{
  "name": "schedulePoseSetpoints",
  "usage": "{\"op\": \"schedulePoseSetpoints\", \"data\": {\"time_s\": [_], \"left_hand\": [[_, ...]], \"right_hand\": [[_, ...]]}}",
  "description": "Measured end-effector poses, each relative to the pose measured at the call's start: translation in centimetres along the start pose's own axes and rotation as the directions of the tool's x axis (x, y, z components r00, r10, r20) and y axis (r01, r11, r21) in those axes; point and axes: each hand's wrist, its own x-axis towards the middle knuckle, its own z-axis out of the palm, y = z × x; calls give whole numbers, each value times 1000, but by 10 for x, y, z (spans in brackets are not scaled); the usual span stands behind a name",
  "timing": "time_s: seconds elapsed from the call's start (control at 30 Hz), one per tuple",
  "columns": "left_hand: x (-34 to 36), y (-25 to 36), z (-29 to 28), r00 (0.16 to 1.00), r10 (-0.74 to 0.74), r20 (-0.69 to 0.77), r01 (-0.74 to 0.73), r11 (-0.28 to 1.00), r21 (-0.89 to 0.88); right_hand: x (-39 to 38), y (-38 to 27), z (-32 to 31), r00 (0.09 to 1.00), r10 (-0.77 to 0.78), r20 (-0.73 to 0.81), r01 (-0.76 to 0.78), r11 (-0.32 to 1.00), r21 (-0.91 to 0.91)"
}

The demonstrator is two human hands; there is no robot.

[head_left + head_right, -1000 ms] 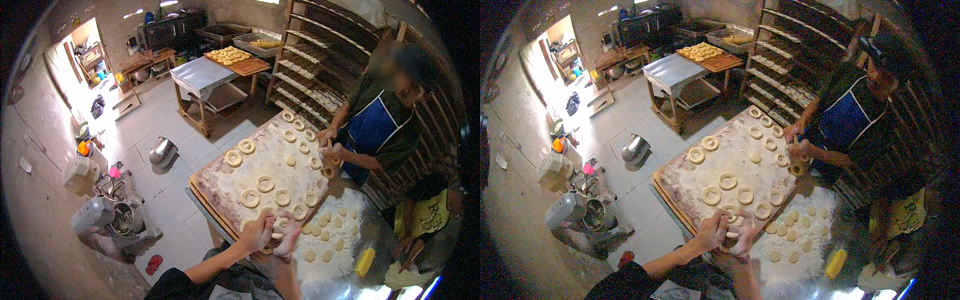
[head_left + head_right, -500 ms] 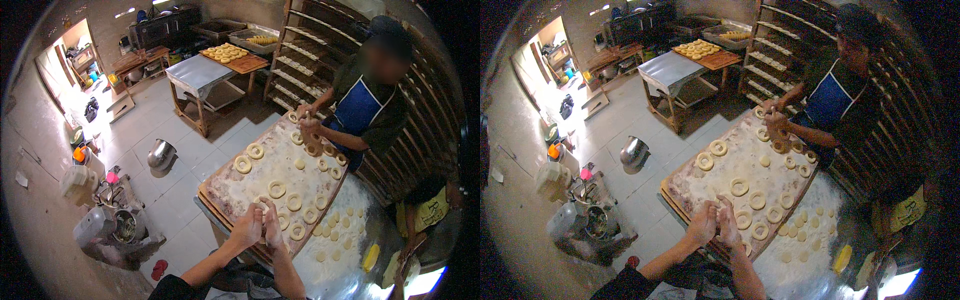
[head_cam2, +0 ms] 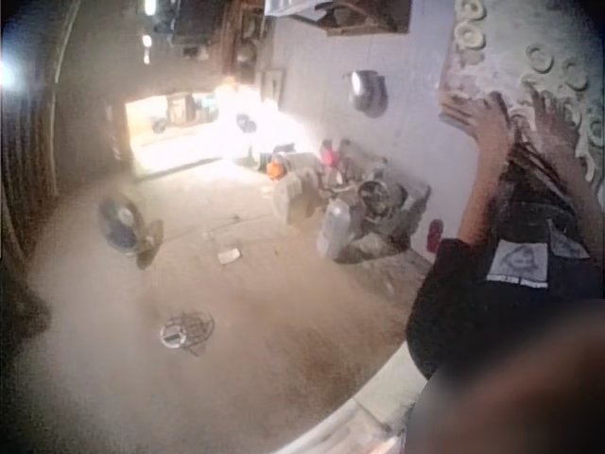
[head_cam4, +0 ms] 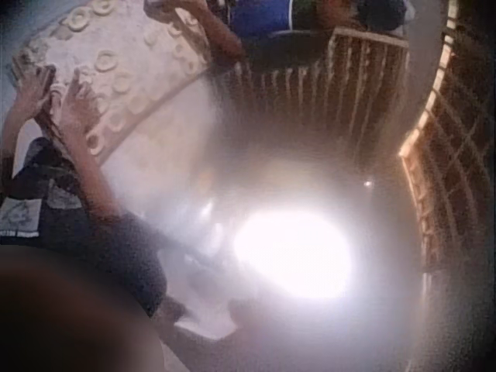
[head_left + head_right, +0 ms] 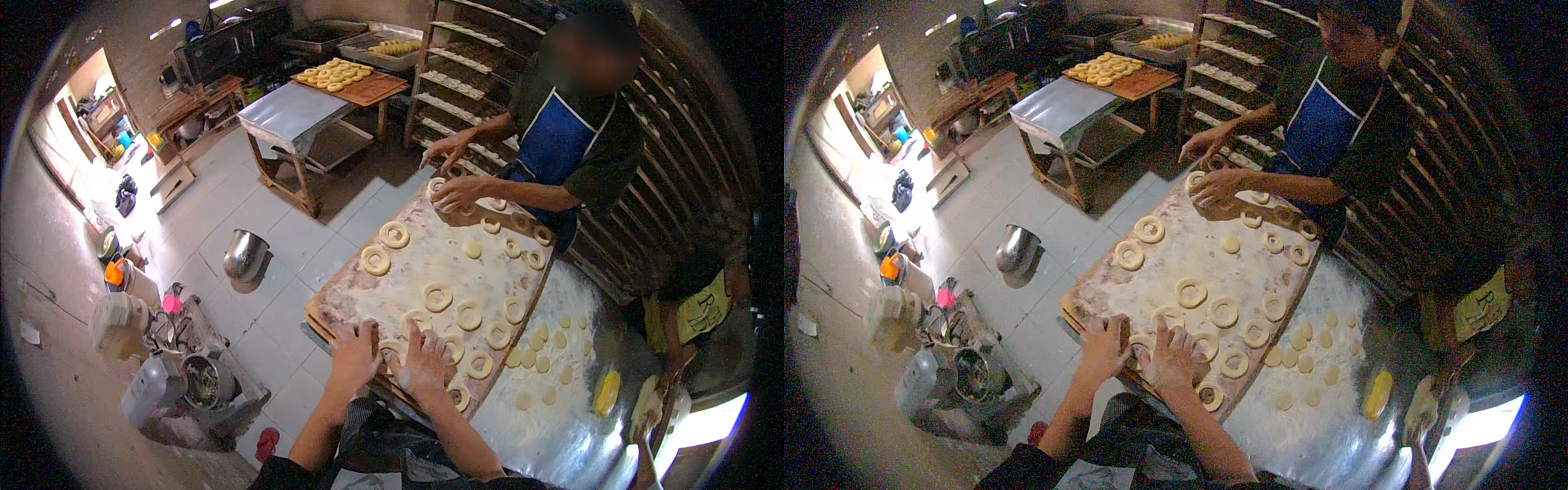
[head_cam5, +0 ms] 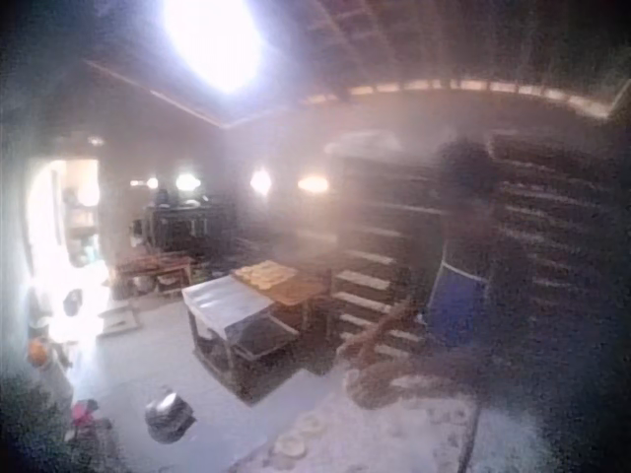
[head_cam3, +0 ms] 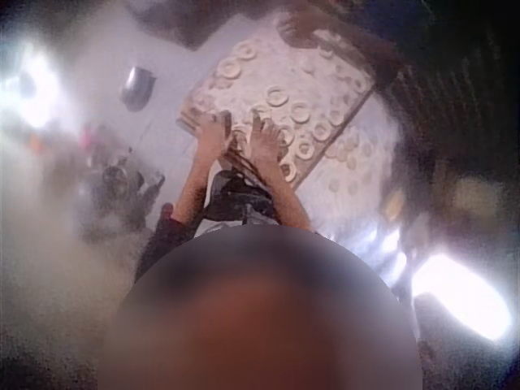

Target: The person shapes small dough pieces into rings by hand and places them on a wooden board. Other workers are also shaping dough nearby in a bakery setting.

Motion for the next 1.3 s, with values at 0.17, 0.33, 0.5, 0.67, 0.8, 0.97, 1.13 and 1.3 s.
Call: {"op": "schedulePoseSetpoints", "data": {"time_s": [0.17,0.33,0.5,0.67,0.8,0.97,1.13,1.3], "left_hand": [[5,-5,5,993,81,-88,-75,995,72],[6,-2,3,990,134,-32,-127,979,161],[-1,49,0,980,15,-198,-58,975,-214],[-13,160,43,950,312,-34,-279,788,-549],[-38,236,89,875,450,181,-289,783,-551],[-61,288,109,837,478,268,-217,739,-638],[-76,319,108,858,455,239,-219,745,-630],[-87,342,135,835,526,-161,-542,734,-410]], "right_hand": [[-6,13,1,997,-42,-64,41,999,-7],[-46,90,-19,990,133,-37,-121,968,220],[-125,229,-58,865,500,45,-501,854,139],[-135,284,-76,899,348,268,-350,936,-39],[-135,293,-88,897,264,355,-400,828,394],[-165,311,-100,930,279,237,-323,321,890],[-168,322,-96,939,333,88,-231,420,878],[-152,326,-84,909,231,-347,86,710,699]]}}
